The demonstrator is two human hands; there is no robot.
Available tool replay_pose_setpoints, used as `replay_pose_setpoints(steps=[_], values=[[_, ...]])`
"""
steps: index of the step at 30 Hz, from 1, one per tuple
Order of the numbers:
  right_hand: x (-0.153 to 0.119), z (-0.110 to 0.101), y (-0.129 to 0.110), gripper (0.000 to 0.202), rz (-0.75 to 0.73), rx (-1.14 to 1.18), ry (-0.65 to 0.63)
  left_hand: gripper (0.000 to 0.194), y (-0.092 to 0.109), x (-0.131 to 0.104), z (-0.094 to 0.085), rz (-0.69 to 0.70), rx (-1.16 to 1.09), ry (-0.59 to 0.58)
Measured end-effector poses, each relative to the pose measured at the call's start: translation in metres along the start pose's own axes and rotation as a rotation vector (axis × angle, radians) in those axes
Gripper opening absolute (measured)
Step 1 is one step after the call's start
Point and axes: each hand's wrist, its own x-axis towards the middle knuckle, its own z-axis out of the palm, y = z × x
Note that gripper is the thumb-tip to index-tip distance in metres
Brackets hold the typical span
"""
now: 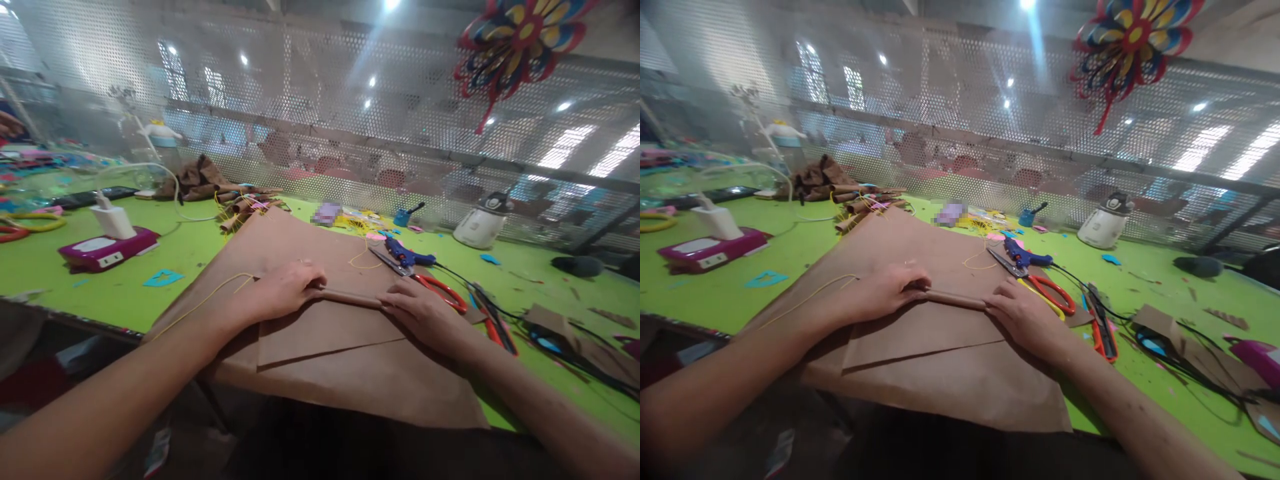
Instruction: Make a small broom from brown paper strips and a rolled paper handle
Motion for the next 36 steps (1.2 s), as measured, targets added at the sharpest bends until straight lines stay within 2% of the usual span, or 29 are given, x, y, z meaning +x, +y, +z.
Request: replay_pose_setpoints(steps=[8,17,23,36], values=[[0.003,0.000,0.007,0.029,0.017,0.091,-0.036,0.019,-0.001,0.001,-0.005,0.044,0.033,-0.001],[0.004,0.002,0.016,0.022,0.064,0.159,0.023,0.025,-0.002,-0.001,0.000,0.056,0.085,0.004],[0.003,-0.003,0.013,0.026,0.071,0.193,-0.014,0.024,0.002,-0.002,-0.005,0.090,-0.004,-0.021],[-0.001,-0.010,0.006,0.025,0.096,0.252,-0.037,0.016,0.003,0.001,-0.009,0.037,-0.050,-0.047]])
